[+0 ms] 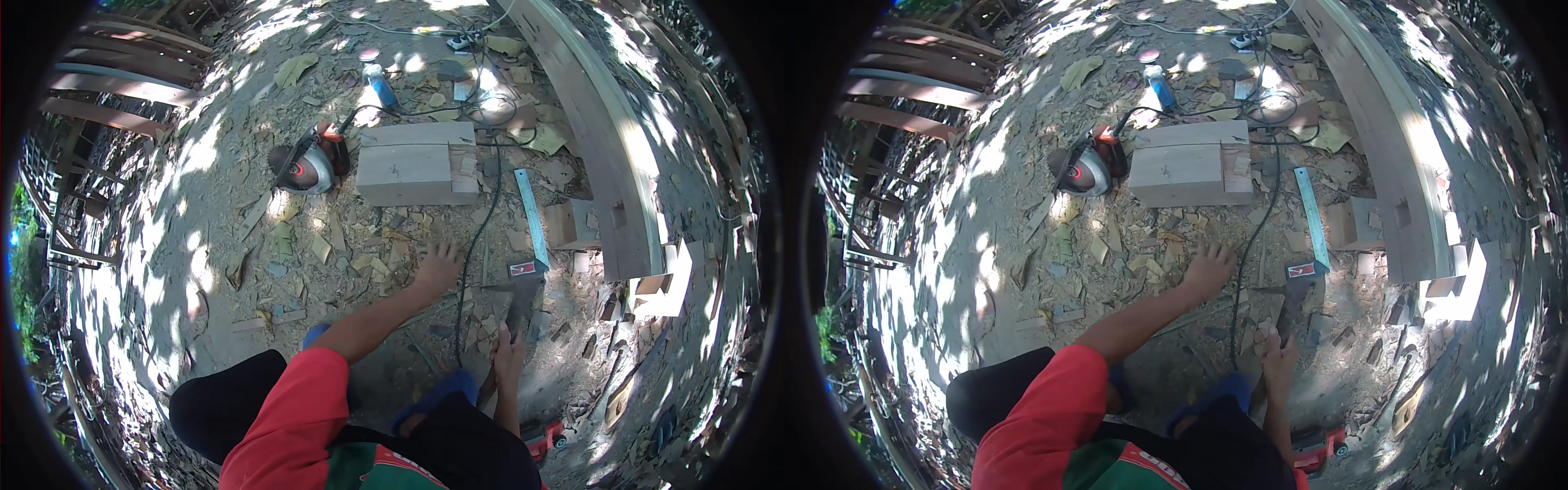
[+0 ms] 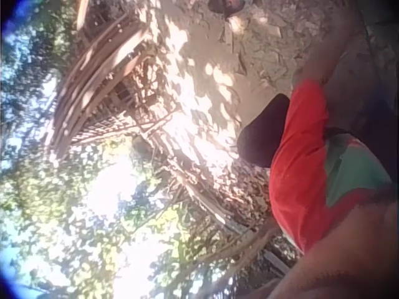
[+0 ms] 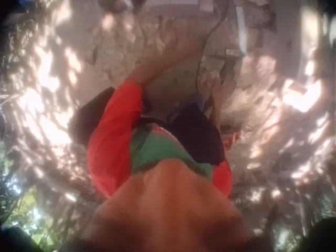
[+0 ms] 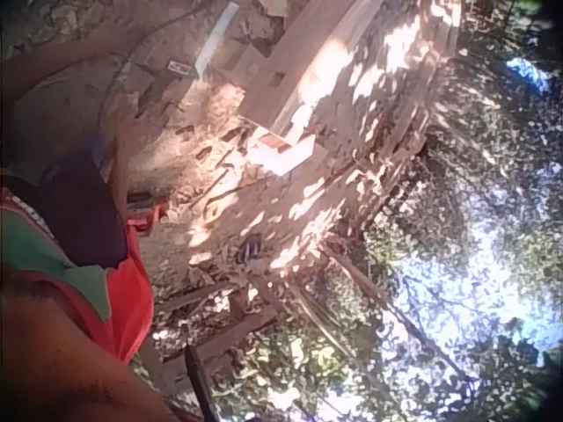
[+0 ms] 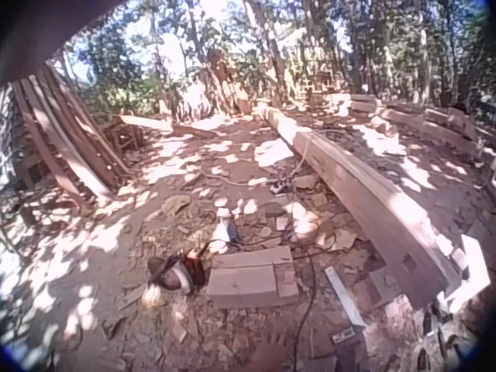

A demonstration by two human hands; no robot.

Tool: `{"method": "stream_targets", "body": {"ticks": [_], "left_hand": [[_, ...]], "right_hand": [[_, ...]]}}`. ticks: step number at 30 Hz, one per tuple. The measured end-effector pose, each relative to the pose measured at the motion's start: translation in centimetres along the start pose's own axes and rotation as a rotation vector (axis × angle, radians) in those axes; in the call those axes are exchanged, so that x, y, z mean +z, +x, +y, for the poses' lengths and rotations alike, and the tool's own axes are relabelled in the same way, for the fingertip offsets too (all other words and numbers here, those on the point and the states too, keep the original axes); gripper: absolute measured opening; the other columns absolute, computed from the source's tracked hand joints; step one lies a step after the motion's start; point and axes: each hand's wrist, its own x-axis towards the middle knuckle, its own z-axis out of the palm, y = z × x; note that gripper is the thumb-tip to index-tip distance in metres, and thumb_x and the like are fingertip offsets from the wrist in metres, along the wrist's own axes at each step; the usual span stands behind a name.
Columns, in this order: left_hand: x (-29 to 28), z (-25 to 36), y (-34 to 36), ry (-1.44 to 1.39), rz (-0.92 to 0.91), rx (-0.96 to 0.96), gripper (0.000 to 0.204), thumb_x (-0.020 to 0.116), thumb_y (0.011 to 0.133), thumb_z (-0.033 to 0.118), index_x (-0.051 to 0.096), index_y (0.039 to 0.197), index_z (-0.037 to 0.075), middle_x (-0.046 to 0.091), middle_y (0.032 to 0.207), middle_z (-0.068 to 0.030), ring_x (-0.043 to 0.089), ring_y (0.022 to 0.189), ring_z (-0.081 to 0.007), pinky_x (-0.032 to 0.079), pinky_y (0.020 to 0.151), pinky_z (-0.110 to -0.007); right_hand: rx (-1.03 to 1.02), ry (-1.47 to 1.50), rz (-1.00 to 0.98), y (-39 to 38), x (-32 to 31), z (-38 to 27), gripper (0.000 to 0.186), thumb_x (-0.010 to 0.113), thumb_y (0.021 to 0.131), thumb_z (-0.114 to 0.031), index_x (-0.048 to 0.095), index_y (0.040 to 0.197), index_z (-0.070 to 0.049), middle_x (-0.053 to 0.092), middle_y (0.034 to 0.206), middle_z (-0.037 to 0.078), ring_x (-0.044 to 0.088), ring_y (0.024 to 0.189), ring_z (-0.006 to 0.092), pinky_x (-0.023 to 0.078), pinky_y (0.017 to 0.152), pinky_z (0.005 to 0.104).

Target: The person carves and smooths a piece of wood for a joint using a chisel and a hammer.

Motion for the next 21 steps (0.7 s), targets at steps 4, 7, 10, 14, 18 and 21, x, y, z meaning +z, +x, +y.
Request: {"method": "stream_targets", "body": {"ticks": [4,7,10,14,18,21], "left_hand": [[1.5,1.0,-3.2,0.184,0.176,0.131,0.054,0.069,0.085,0.023,0.056,0.133,0.004,0.051,0.131,-0.0144,0.047,0.122,-0.0316,0.042,0.099,-0.051],[1.4,1.6,-3.9,0.208,0.117,0.174,0.057,0.070,0.084,0.024,0.054,0.134,0.004,0.051,0.129,-0.0137,0.046,0.122,-0.0306,0.042,0.096,-0.048],[1.0,1.1,-3.7,0.137,0.160,0.138,0.057,0.069,0.085,0.025,0.053,0.135,0.003,0.052,0.127,-0.0137,0.048,0.120,-0.0309,0.041,0.097,-0.047],[-2.5,-2.1,-2.2,-0.045,0.206,0.067,0.062,0.072,0.084,0.026,0.052,0.136,-0.002,0.055,0.127,-0.0162,0.051,0.122,-0.0339,0.041,0.102,-0.049],[-13.1,-11.8,-1.5,-0.234,0.219,0.066,0.071,0.080,0.076,0.031,0.054,0.137,0.003,0.061,0.129,-0.0134,0.055,0.124,-0.0327,0.043,0.105,-0.048],[-16.8,-18.3,1.3,-0.198,0.211,0.023,0.069,0.080,0.076,0.030,0.056,0.138,0.009,0.062,0.134,-0.0095,0.055,0.126,-0.0320,0.044,0.106,-0.047]], "right_hand": [[0.026,0.063,0.026,-1.2,-1.0,1.3,0.029,0.059,0.102,-0.034,0.053,0.101,-0.005,0.046,0.058,-0.001,0.043,0.040,0.0088,0.035,0.037,0.0262],[0.060,0.118,0.049,-2.1,-1.6,1.3,0.028,0.058,0.102,-0.034,0.050,0.098,-0.007,0.046,0.059,-0.001,0.044,0.040,0.0090,0.034,0.036,0.0261],[0.075,0.138,0.044,-2.4,-1.8,1.5,0.029,0.058,0.102,-0.034,0.048,0.095,-0.008,0.045,0.059,-0.001,0.044,0.041,0.0090,0.034,0.036,0.0260],[0.038,0.127,0.052,-2.7,-2.4,1.6,0.030,0.058,0.102,-0.035,0.047,0.096,-0.007,0.045,0.059,0.000,0.044,0.041,0.0091,0.034,0.036,0.0262],[0.075,0.082,0.061,-2.8,-2.0,1.2,0.032,0.062,0.100,-0.032,0.055,0.102,-0.001,0.049,0.058,0.001,0.047,0.042,0.0101,0.037,0.039,0.0266],[0.044,0.035,0.012,-1.8,-0.8,0.4,0.030,0.062,0.099,-0.030,0.053,0.098,-0.002,0.050,0.060,0.002,0.048,0.042,0.0108,0.037,0.039,0.0272]]}}
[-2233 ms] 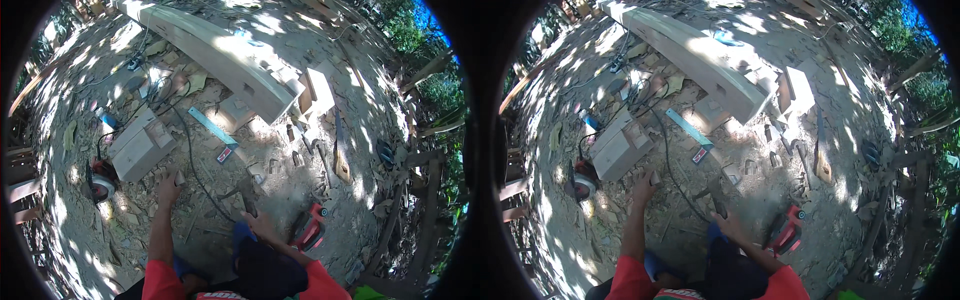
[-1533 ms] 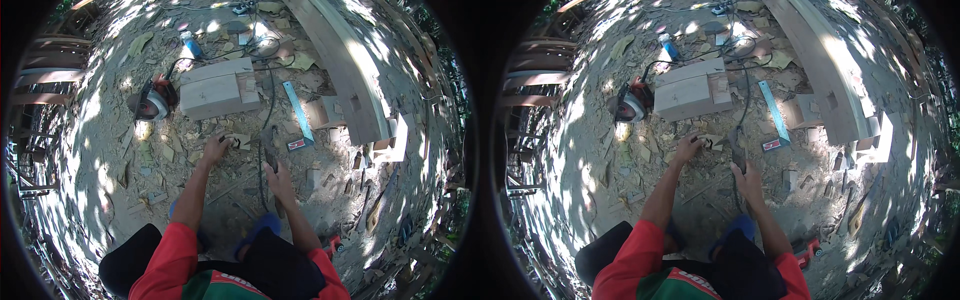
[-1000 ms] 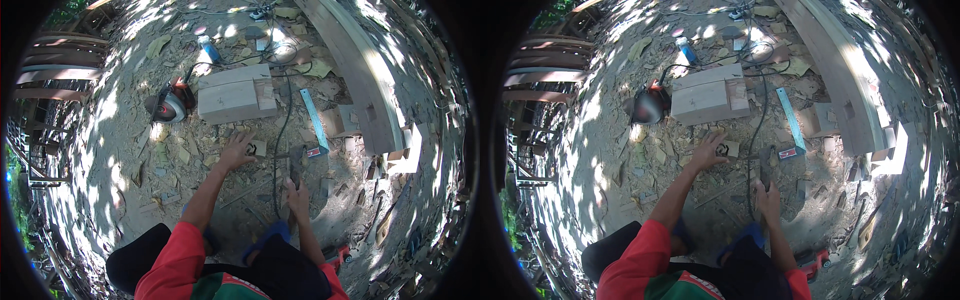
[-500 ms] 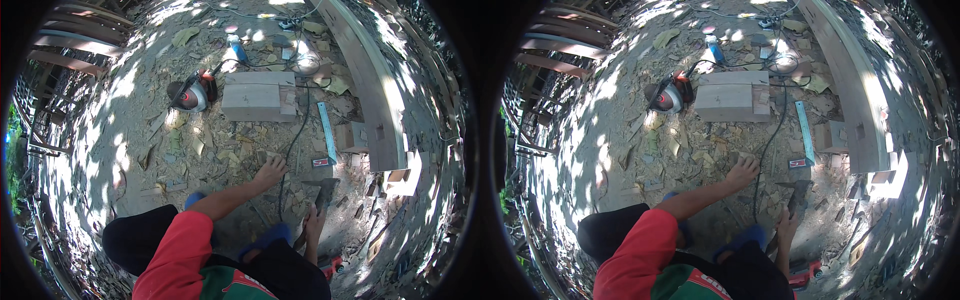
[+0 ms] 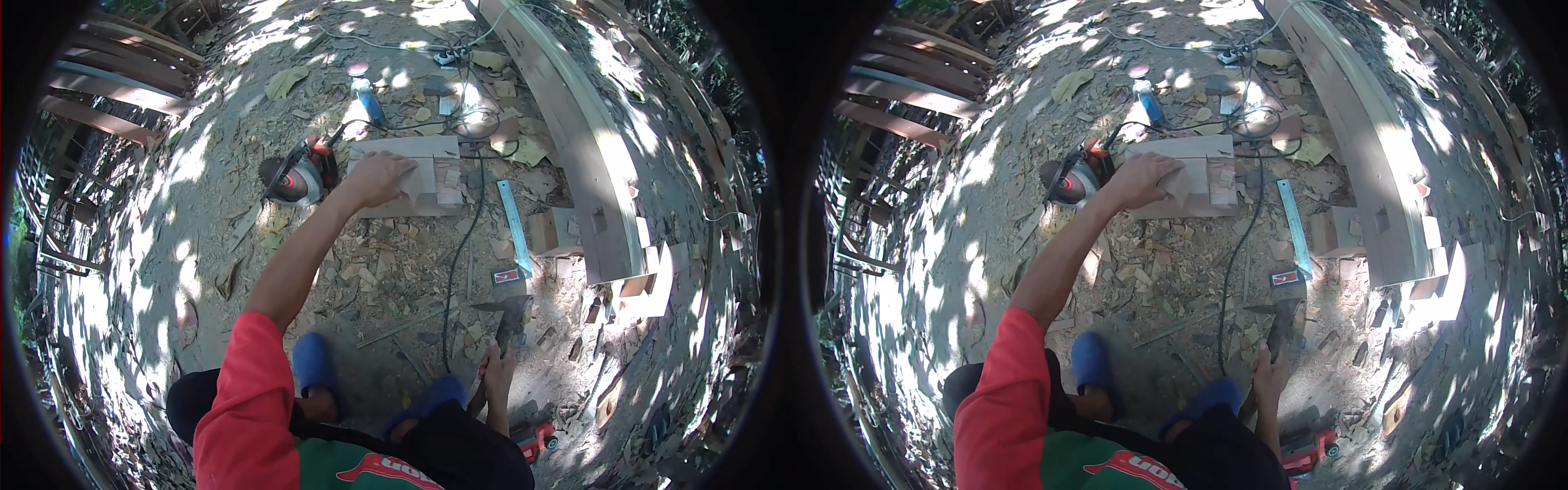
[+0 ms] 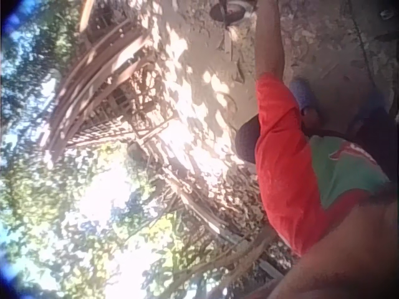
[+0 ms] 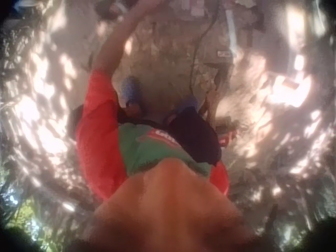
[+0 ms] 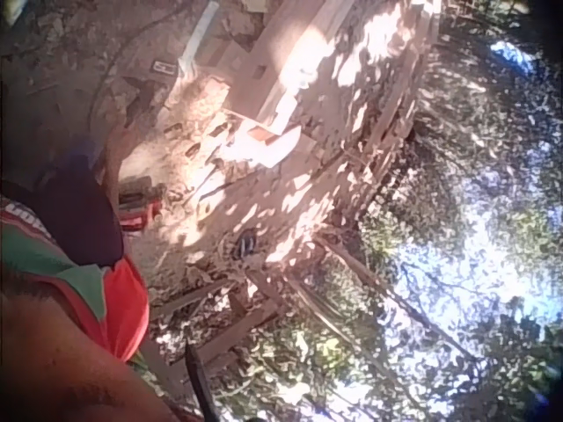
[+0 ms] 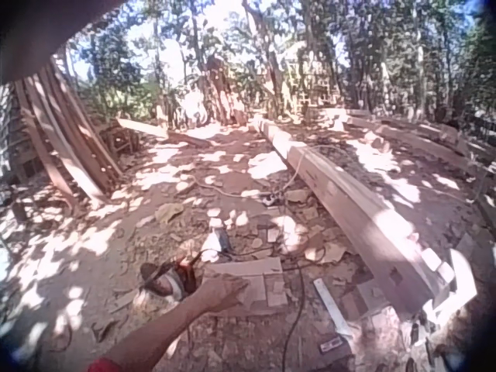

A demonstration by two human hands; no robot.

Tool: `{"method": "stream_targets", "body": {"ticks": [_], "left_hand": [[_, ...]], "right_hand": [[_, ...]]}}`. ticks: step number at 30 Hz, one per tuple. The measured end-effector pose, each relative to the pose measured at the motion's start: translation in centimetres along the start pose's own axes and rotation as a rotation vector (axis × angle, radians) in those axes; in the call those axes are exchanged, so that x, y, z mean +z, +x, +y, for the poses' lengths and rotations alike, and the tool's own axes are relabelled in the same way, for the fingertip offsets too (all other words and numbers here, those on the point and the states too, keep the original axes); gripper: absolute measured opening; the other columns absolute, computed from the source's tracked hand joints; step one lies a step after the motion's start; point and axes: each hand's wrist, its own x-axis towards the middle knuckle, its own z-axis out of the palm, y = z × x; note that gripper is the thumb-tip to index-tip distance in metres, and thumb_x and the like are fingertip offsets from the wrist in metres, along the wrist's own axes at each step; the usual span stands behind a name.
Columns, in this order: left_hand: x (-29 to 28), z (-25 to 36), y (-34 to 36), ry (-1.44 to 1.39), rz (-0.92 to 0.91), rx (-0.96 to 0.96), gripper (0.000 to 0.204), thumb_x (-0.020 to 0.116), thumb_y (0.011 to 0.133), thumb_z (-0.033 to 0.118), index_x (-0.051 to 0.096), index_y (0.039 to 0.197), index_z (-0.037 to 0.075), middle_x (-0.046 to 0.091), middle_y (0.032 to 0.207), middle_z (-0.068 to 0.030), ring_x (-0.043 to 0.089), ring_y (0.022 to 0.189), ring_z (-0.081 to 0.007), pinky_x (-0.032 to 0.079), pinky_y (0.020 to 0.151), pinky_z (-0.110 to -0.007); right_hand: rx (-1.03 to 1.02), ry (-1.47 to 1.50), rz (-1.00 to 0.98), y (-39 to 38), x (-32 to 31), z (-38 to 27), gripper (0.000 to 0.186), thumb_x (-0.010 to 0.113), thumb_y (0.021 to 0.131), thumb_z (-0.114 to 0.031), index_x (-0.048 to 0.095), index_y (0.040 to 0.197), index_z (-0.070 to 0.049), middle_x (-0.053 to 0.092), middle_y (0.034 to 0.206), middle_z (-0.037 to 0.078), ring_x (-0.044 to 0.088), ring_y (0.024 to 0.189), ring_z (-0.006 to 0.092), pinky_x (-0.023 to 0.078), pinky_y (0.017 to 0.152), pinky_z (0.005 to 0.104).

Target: The person carves and smooths a piece of wood for a joint using a chisel and a hammer.

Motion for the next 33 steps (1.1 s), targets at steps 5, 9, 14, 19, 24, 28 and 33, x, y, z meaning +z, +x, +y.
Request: {"method": "stream_targets", "body": {"ticks": [5,9,14,19,24,28,33], "left_hand": [[2.1,-2.3,5.0,-0.065,-0.107,-0.016,0.079,0.078,0.079,0.028,0.047,0.148,0.006,0.058,0.142,-0.0152,0.050,0.135,-0.0321,0.040,0.112,-0.043],[4.2,-6.6,3.0,-0.608,0.227,-0.079,0.070,0.071,0.087,0.031,0.048,0.148,0.004,0.059,0.141,-0.0186,0.052,0.135,-0.0290,0.040,0.112,-0.038],[7.9,-8.9,2.2,-0.889,0.283,-0.340,0.055,0.070,0.091,0.041,0.064,0.129,0.002,0.069,0.114,-0.0170,0.065,0.106,-0.0245,0.049,0.095,-0.036],[9.7,-5.8,2.8,-1.122,0.411,-0.500,0.042,0.069,0.092,0.040,0.071,0.116,0.006,0.072,0.097,-0.0051,0.064,0.080,-0.0151,0.052,0.074,-0.032],[9.2,-6.5,2.2,-0.965,0.438,-0.442,0.040,0.070,0.092,0.038,0.071,0.116,0.005,0.071,0.090,-0.0047,0.065,0.077,-0.0117,0.051,0.068,-0.030],[9.6,-6.7,2.2,-0.954,0.488,-0.418,0.038,0.072,0.091,0.034,0.070,0.114,0.003,0.070,0.086,-0.0047,0.064,0.072,-0.0119,0.051,0.065,-0.029],[9.6,-6.9,2.6,-1.019,0.432,-0.450,0.036,0.073,0.091,0.033,0.070,0.111,0.003,0.070,0.081,-0.0035,0.064,0.069,-0.0120,0.050,0.063,-0.029]], "right_hand": [[-0.121,-0.029,-0.086,2.1,1.0,-6.0,0.025,0.061,0.098,-0.024,0.054,0.097,0.000,0.053,0.061,0.004,0.051,0.047,0.0111,0.041,0.043,0.0279],[-0.398,0.012,-0.253,3.1,2.3,-15.7,0.032,0.060,0.097,-0.022,0.056,0.116,0.003,0.055,0.065,0.003,0.051,0.050,0.0100,0.041,0.046,0.0281],[-0.624,-0.082,-0.172,3.5,5.3,-21.1,0.043,0.056,0.102,-0.028,0.052,0.131,0.003,0.053,0.067,0.001,0.046,0.051,0.0086,0.038,0.047,0.0267],[-0.533,-0.093,-0.295,6.1,9.6,-20.9,0.043,0.056,0.104,-0.033,0.051,0.130,0.001,0.052,0.067,0.000,0.046,0.050,0.0074,0.037,0.044,0.0249],[-0.644,-0.319,-0.307,7.5,11.9,-23.0,0.050,0.054,0.104,-0.035,0.051,0.136,0.003,0.057,0.070,0.006,0.054,0.060,0.0144,0.045,0.057,0.0325],[-0.767,-0.405,-0.259,7.3,13.3,-23.8,0.048,0.054,0.104,-0.037,0.054,0.132,0.002,0.061,0.076,0.012,0.059,0.067,0.0211,0.047,0.065,0.0371],[-0.674,-0.521,-0.296,5.9,13.7,-24.8,0.049,0.053,0.104,-0.037,0.051,0.137,-0.001,0.068,0.098,0.025,0.066,0.085,0.0386,0.050,0.078,0.0441]]}}
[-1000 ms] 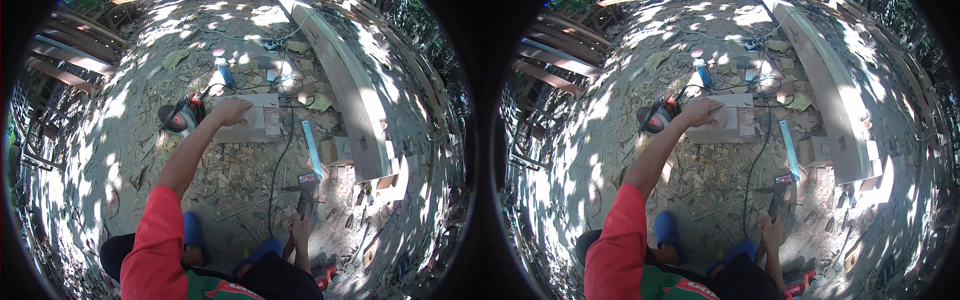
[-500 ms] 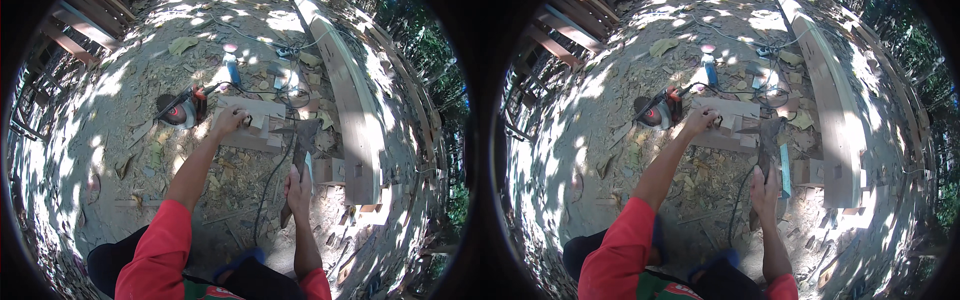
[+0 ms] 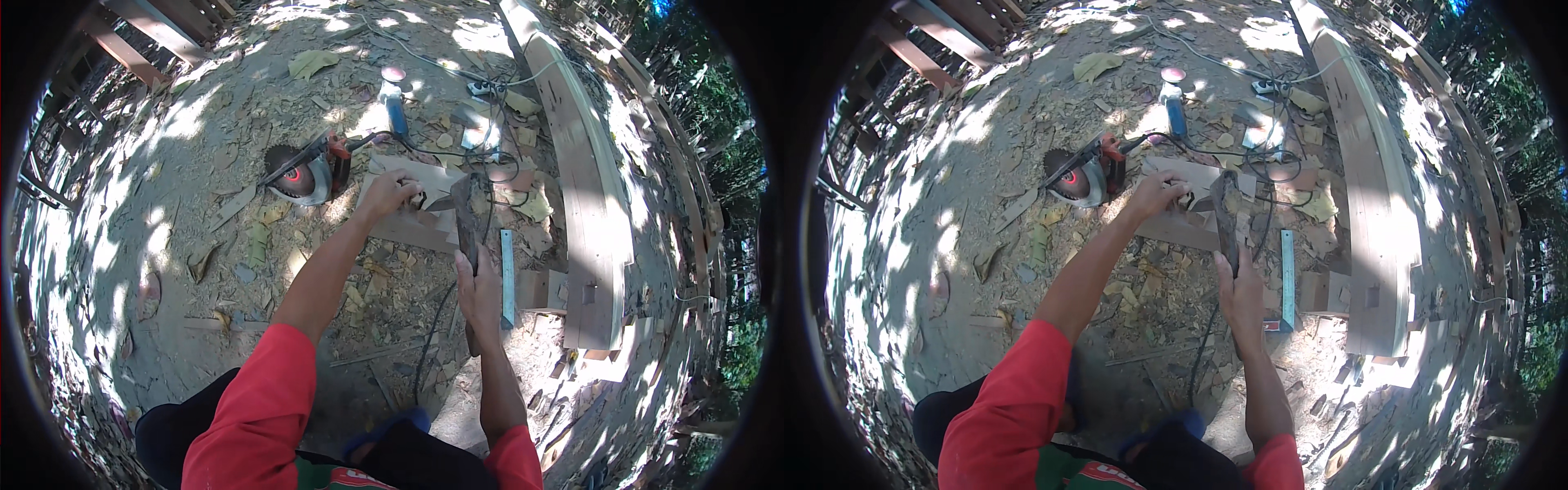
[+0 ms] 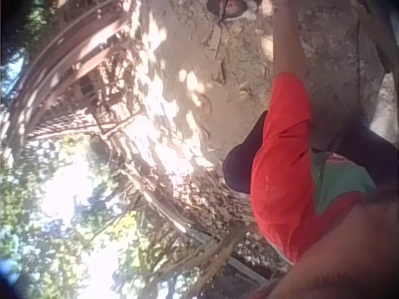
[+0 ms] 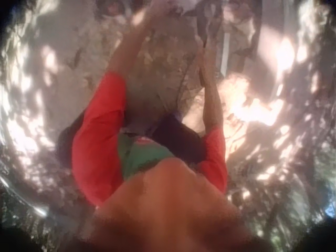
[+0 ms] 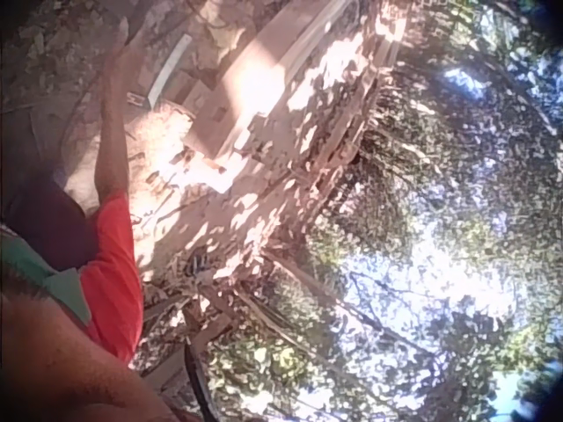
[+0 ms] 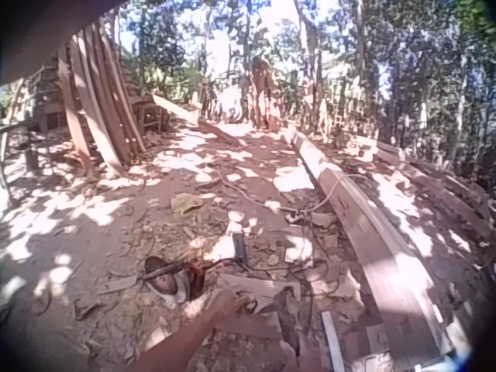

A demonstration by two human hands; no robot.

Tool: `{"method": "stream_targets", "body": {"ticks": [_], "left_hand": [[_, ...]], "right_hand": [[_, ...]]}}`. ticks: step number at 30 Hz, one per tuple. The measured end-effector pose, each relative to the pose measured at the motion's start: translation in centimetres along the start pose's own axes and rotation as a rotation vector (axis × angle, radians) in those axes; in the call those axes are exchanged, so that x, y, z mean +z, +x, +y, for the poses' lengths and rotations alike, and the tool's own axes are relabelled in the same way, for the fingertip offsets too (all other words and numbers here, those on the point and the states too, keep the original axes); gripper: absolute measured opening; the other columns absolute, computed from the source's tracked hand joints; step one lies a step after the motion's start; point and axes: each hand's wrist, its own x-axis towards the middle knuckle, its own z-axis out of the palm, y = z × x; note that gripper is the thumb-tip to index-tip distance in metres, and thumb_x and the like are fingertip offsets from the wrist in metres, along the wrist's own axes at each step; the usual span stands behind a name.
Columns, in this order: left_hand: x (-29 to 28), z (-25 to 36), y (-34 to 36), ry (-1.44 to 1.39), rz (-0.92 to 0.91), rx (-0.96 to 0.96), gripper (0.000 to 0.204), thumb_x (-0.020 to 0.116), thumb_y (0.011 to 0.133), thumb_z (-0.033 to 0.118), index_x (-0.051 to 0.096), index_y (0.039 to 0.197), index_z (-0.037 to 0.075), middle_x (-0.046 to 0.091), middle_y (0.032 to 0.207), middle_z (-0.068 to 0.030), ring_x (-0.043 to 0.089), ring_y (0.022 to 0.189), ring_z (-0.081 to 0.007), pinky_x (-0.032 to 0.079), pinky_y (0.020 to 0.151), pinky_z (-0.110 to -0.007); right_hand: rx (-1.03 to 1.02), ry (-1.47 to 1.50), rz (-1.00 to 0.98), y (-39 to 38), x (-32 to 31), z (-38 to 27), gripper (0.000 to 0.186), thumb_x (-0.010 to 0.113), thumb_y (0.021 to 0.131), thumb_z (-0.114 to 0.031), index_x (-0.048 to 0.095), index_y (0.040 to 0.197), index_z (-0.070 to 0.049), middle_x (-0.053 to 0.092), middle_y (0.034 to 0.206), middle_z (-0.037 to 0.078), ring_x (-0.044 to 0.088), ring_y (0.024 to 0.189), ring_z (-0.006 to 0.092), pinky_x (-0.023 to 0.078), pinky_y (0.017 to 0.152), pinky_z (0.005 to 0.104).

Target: The person carves and smooths a piece of wood for a joint using a chisel and a hammer.

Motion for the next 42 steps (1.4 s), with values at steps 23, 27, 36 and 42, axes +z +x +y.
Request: {"method": "stream_targets", "body": {"ticks": [23,27,36,42], "left_hand": [[0.1,0.7,0.4,-0.023,-0.071,-0.073,0.039,0.075,0.088,0.039,0.072,0.107,0.005,0.070,0.086,-0.0028,0.062,0.077,-0.0124,0.049,0.070,-0.030],[-0.8,-0.3,0.4,0.032,-0.017,-0.006,0.041,0.075,0.088,0.039,0.072,0.108,0.004,0.071,0.087,-0.0035,0.063,0.077,-0.0126,0.049,0.071,-0.030],[-0.2,0.4,0.4,-0.016,-0.007,-0.028,0.039,0.076,0.086,0.036,0.072,0.107,0.003,0.071,0.086,-0.0049,0.063,0.076,-0.0140,0.050,0.071,-0.032],[-0.6,0.6,0.3,-0.024,-0.069,-0.137,0.042,0.075,0.087,0.038,0.072,0.111,0.004,0.071,0.088,-0.0042,0.063,0.077,-0.0132,0.049,0.072,-0.031]], "right_hand": [[-0.056,0.097,0.140,-0.4,-1.8,1.3,0.053,0.055,0.103,-0.037,0.051,0.138,0.002,0.067,0.092,0.019,0.064,0.081,0.0265,0.050,0.078,0.0393],[-0.159,0.161,0.280,-0.7,-2.7,0.2,0.031,0.054,0.105,-0.032,0.056,0.118,-0.004,0.049,0.066,-0.002,0.045,0.052,0.0053,0.036,0.047,0.0234],[-0.042,0.235,0.213,-1.4,-2.7,0.5,0.038,0.056,0.104,-0.035,0.055,0.122,-0.003,0.050,0.067,-0.001,0.047,0.054,0.0064,0.039,0.048,0.0248],[-0.010,0.191,0.198,-1.8,-2.5,0.3,0.044,0.057,0.103,-0.038,0.055,0.125,0.000,0.054,0.068,0.001,0.050,0.058,0.0080,0.041,0.052,0.0268]]}}
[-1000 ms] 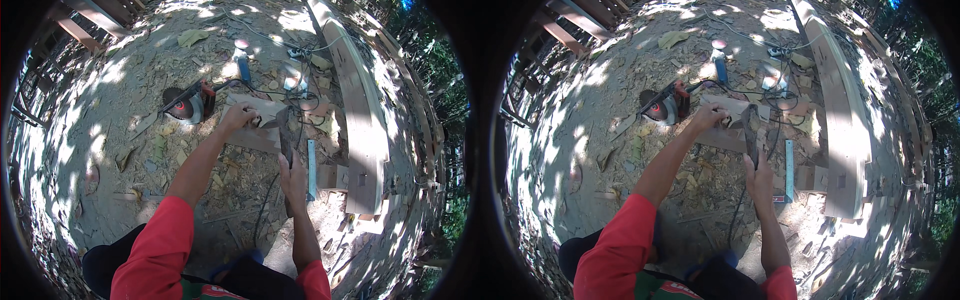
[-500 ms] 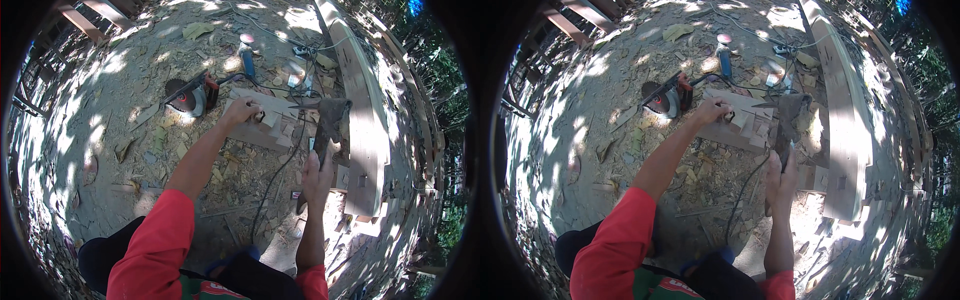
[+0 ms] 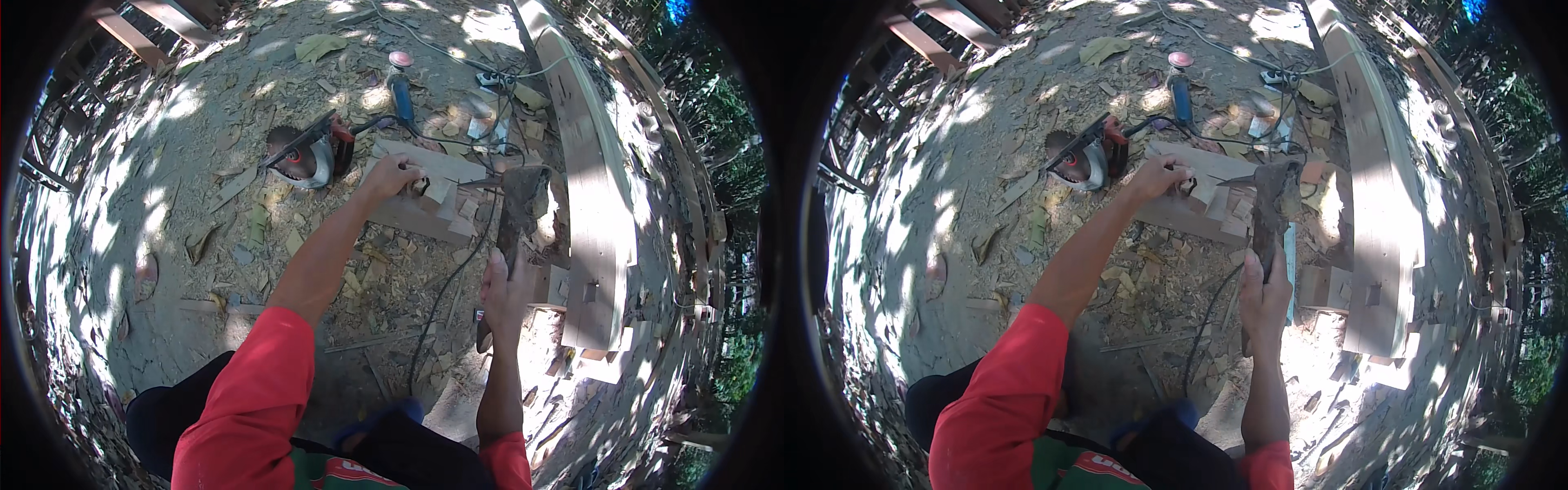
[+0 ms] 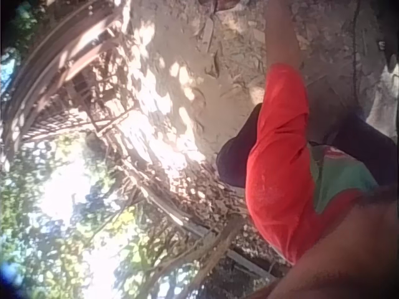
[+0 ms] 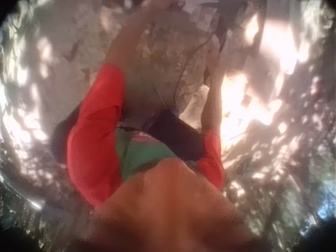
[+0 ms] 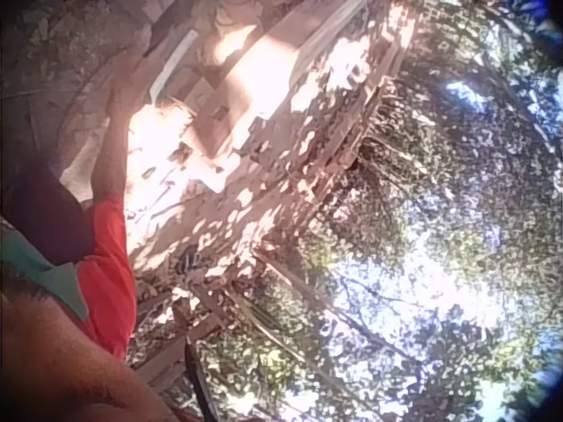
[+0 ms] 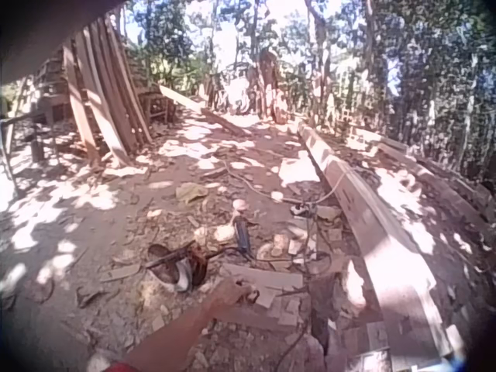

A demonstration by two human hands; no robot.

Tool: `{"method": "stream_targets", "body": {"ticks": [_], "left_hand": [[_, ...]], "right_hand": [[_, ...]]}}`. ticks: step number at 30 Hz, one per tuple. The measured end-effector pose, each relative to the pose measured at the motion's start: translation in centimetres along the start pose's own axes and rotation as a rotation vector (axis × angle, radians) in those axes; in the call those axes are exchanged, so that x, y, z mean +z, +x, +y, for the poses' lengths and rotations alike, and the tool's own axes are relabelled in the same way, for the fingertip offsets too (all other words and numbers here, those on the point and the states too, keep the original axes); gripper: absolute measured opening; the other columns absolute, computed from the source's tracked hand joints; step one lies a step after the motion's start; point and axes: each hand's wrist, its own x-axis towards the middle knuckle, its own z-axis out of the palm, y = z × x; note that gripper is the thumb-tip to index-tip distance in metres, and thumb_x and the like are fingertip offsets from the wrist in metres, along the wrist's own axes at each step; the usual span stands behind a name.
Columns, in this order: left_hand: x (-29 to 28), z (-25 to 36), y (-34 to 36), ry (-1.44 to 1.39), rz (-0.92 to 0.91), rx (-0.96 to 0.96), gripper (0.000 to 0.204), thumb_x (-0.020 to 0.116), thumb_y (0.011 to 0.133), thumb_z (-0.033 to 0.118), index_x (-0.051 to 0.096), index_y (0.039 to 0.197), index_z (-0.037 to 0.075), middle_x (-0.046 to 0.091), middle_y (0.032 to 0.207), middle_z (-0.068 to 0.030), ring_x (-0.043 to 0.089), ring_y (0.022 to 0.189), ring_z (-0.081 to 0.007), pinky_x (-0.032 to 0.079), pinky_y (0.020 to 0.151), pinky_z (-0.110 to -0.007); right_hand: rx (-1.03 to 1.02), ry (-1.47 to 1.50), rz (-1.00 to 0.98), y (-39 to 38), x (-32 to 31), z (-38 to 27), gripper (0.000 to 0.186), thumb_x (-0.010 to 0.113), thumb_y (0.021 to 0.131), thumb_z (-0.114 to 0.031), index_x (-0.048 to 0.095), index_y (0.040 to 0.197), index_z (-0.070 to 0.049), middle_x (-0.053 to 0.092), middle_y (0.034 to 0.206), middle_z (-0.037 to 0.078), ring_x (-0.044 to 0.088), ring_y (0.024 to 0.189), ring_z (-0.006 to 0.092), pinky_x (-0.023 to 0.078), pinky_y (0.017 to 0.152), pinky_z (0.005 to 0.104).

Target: The person carves and smooths a piece of wood for a joint using a chisel and a hammer.

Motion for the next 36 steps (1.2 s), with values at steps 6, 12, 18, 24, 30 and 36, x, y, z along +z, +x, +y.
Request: {"method": "stream_targets", "body": {"ticks": [6,12,18,24,30,36], "left_hand": [[-0.1,-0.2,-0.1,0.008,-0.006,0.004,0.046,0.075,0.088,0.041,0.071,0.115,0.004,0.072,0.093,-0.0064,0.064,0.084,-0.0155,0.050,0.079,-0.033],[-0.1,-0.5,0.2,0.023,0.043,0.106,0.045,0.075,0.088,0.040,0.071,0.115,0.004,0.071,0.091,-0.0052,0.063,0.081,-0.0141,0.050,0.074,-0.032],[0.3,-0.5,0.1,-0.015,-0.001,0.027,0.043,0.075,0.088,0.039,0.071,0.114,0.005,0.068,0.086,-0.0014,0.060,0.075,-0.0101,0.047,0.067,-0.029],[0.0,-1.1,0.5,-0.009,0.047,0.076,0.039,0.075,0.089,0.037,0.072,0.110,0.005,0.066,0.080,0.0014,0.057,0.067,-0.0081,0.045,0.061,-0.028],[0.7,-0.1,0.0,-0.109,0.018,0.057,0.032,0.076,0.088,0.031,0.071,0.101,0.002,0.065,0.074,-0.0011,0.060,0.063,-0.0105,0.045,0.056,-0.029],[0.4,-0.3,0.0,-0.080,0.052,0.094,0.033,0.075,0.088,0.031,0.071,0.102,0.002,0.066,0.075,-0.0016,0.058,0.062,-0.0104,0.045,0.057,-0.029]], "right_hand": [[-0.057,0.048,0.043,0.8,0.2,1.0,0.032,0.056,0.104,-0.034,0.057,0.107,-0.002,0.052,0.063,0.002,0.048,0.047,0.0076,0.038,0.042,0.0261],[-0.095,-0.021,-0.007,0.7,0.9,1.3,0.032,0.055,0.104,-0.033,0.057,0.107,-0.002,0.052,0.063,0.001,0.049,0.046,0.0075,0.038,0.042,0.0260],[-0.023,0.025,0.022,0.8,0.7,1.8,0.030,0.054,0.105,-0.033,0.055,0.103,-0.003,0.050,0.062,0.000,0.047,0.046,0.0071,0.037,0.041,0.0249],[-0.056,0.019,0.008,0.8,1.2,2.2,0.032,0.054,0.105,-0.035,0.056,0.111,-0.003,0.049,0.062,-0.001,0.046,0.047,0.0063,0.037,0.042,0.0241],[-0.048,-0.107,-0.097,1.0,2.4,1.9,0.047,0.055,0.103,-0.037,0.055,0.130,0.001,0.060,0.082,0.015,0.059,0.072,0.0245,0.046,0.066,0.0366],[-0.036,-0.169,-0.165,0.9,3.7,2.0,0.053,0.053,0.103,-0.040,0.052,0.137,0.001,0.065,0.109,0.033,0.066,0.102,0.0432,0.050,0.087,0.0460]]}}
